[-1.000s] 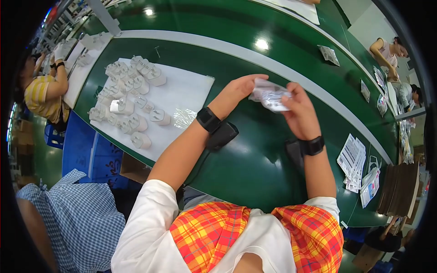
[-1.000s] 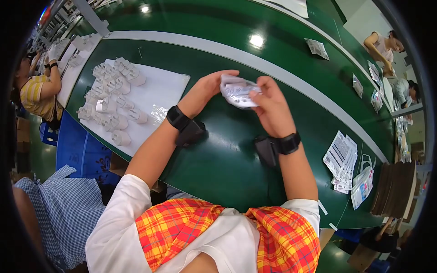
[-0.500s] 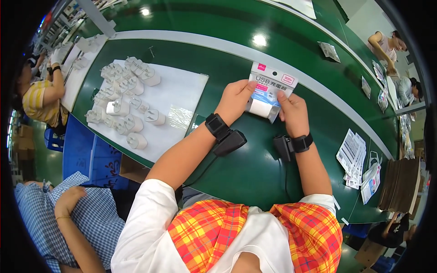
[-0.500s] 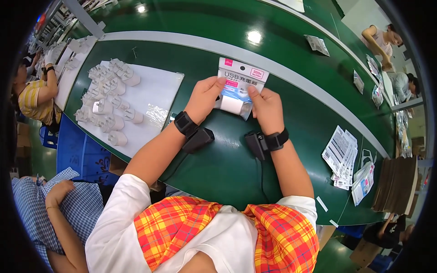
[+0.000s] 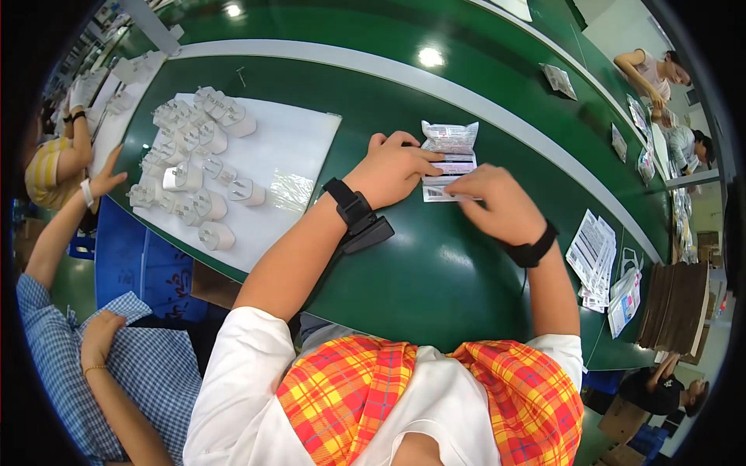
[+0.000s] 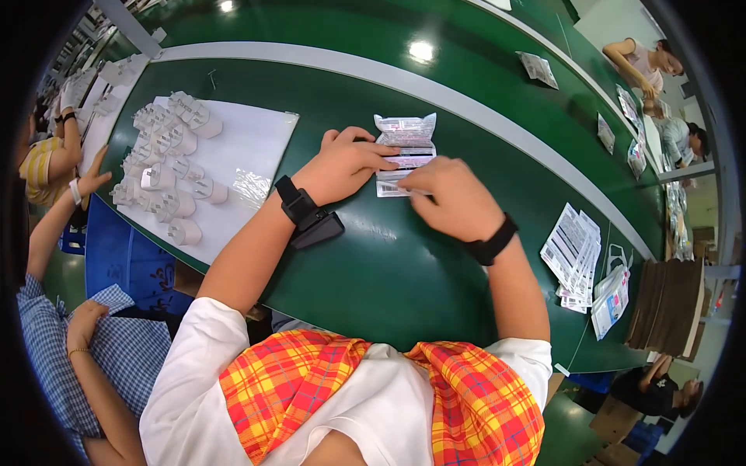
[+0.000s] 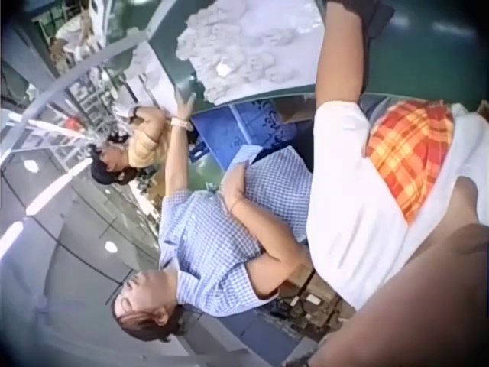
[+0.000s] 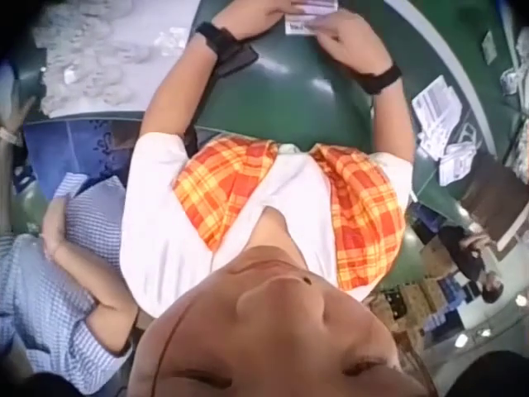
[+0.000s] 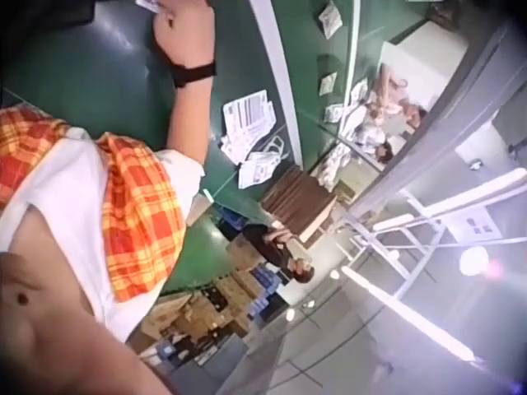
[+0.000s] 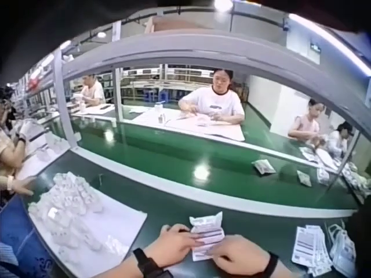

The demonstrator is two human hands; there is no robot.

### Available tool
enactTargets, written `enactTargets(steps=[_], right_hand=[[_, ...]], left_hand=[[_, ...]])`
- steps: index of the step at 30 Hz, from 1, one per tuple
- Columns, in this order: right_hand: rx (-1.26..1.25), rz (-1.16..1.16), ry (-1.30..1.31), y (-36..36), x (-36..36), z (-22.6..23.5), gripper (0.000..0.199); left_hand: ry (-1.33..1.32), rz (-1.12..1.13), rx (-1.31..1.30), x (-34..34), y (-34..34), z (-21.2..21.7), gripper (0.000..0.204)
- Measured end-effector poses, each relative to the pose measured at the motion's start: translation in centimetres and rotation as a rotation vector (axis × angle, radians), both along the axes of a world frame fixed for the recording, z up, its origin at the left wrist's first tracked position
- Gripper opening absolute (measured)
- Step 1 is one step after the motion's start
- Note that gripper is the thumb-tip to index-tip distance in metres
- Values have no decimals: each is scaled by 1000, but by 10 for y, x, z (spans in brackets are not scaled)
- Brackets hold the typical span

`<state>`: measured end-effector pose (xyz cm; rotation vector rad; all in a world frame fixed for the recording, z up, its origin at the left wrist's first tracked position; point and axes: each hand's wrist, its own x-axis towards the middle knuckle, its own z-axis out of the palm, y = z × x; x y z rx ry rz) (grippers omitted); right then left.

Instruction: The person packages power adapters by placing each one into a plastic bag and then attaching a paper header card to the top of the bag. They repeat this process multiple times, organizing the finished products and materials on the workstation.

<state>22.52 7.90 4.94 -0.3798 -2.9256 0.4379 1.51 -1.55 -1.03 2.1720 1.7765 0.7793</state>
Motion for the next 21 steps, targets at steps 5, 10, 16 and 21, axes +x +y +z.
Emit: enactTargets(steps=[5,10,16,21], right_hand=[[-185,-148,-40,-20,-10,-9,20],[-47,-85,120,-22,-5,-6,16],[39,12,110,-3,-7,-2,16],[-325,-168,222,11,-8,28,26]], left_hand=[[-61,13,-29,7,1,5,34],[-130,-32,-142,1,0,11,45],[-138,-31,-104,2,-1,22,50],[-12,21,20,1,2,22,47]])
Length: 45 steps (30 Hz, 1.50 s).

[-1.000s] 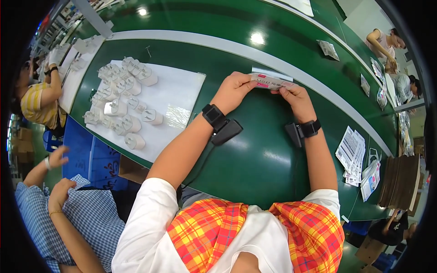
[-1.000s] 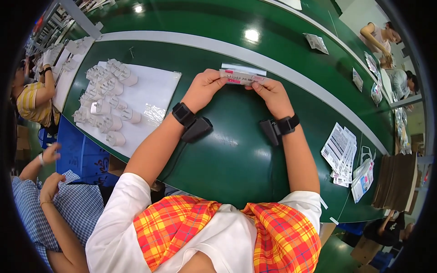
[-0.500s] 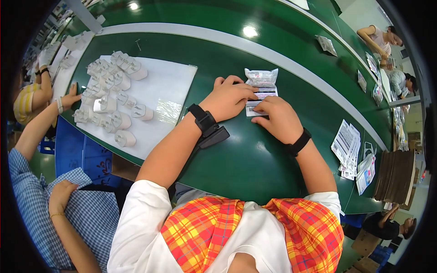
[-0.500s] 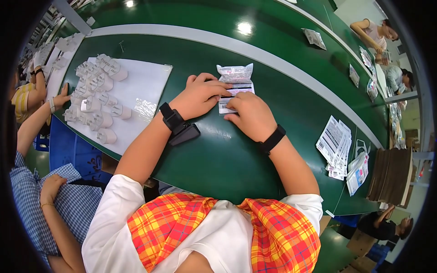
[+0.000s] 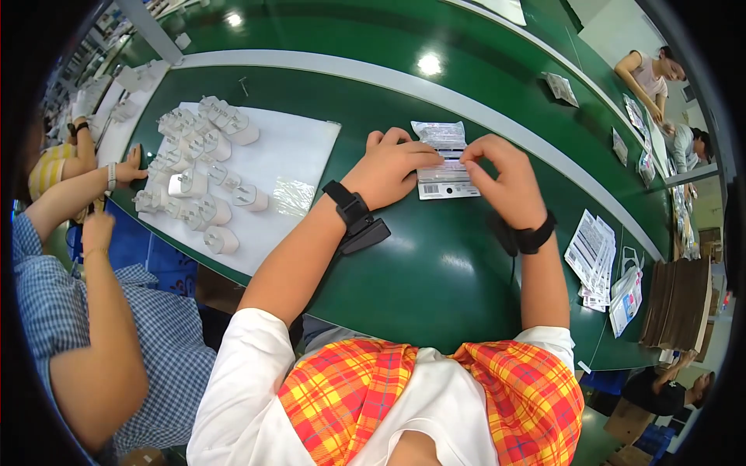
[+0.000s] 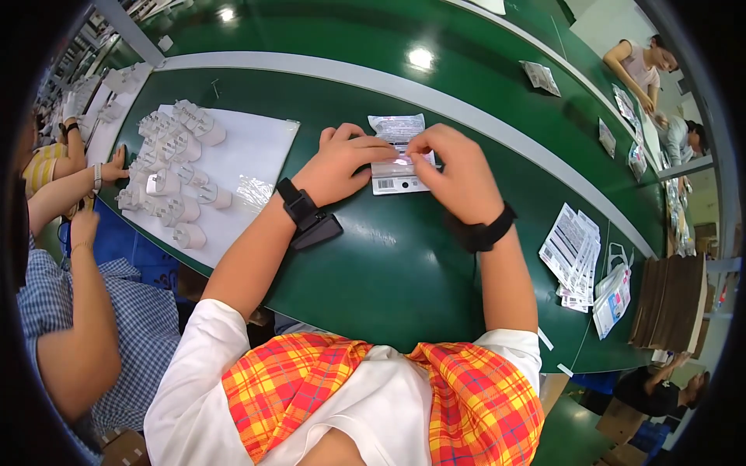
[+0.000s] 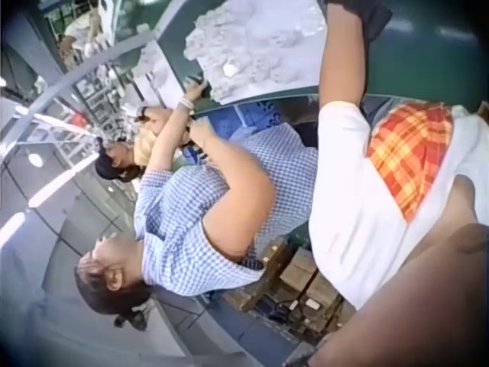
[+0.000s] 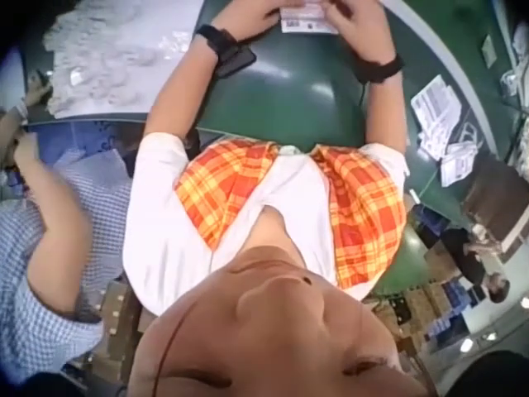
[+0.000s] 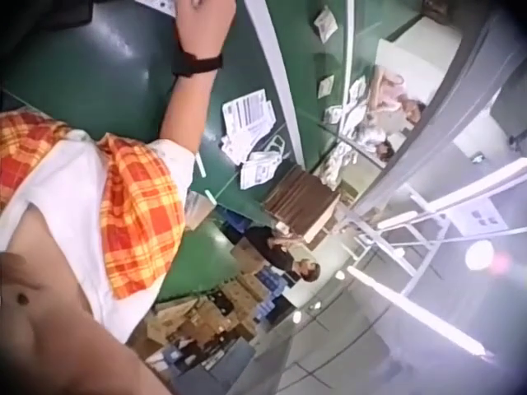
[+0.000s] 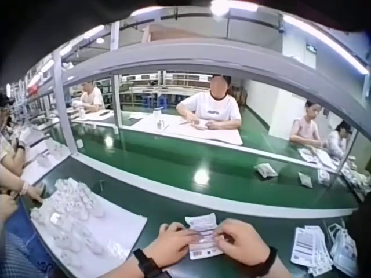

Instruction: The person packages power adapters by placing each one into a plastic bag and then attaching a paper header card to the top of the bag. They repeat this process multiple times, organizing the finished products and materials on the workstation.

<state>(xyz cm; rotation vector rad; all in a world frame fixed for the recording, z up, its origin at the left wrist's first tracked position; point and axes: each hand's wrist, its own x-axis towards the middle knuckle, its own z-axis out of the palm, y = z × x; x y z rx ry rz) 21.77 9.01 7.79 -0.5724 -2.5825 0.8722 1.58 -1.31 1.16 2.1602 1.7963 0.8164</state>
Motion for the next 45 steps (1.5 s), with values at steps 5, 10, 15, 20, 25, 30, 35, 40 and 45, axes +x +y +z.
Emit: enactTargets(steps=[5,10,15,20,25,30,35,40,45], right_hand=[[195,-77,96,10,13,-22,49],[-426,-164,279,-17,5,-30,57],[-953,-9,262,-22,-7,-47,46],[-1050,-73,303,-25,-11,-59,42],[-1049,-101,342,-24,-10,-69,40],[-1057,-123,359,-28,-14,-72,42],[-941,-171,315,-38,-20,-63,46],[-784,-251,266,-43,-22,-60,51],[-774,-194,264,-39,-18,-65,59]], left_hand=[[-53,-3,329,-5,8,0,22],[-1063,172,51,7,6,6,18],[-1505,195,50,9,4,12,28],[-1453,230,105,10,2,7,28],[-1375,230,156,13,3,4,28],[-1365,253,151,13,4,1,28],[-1313,247,153,18,4,2,28],[-1279,235,149,25,2,4,27],[-1211,250,133,26,1,4,27]])
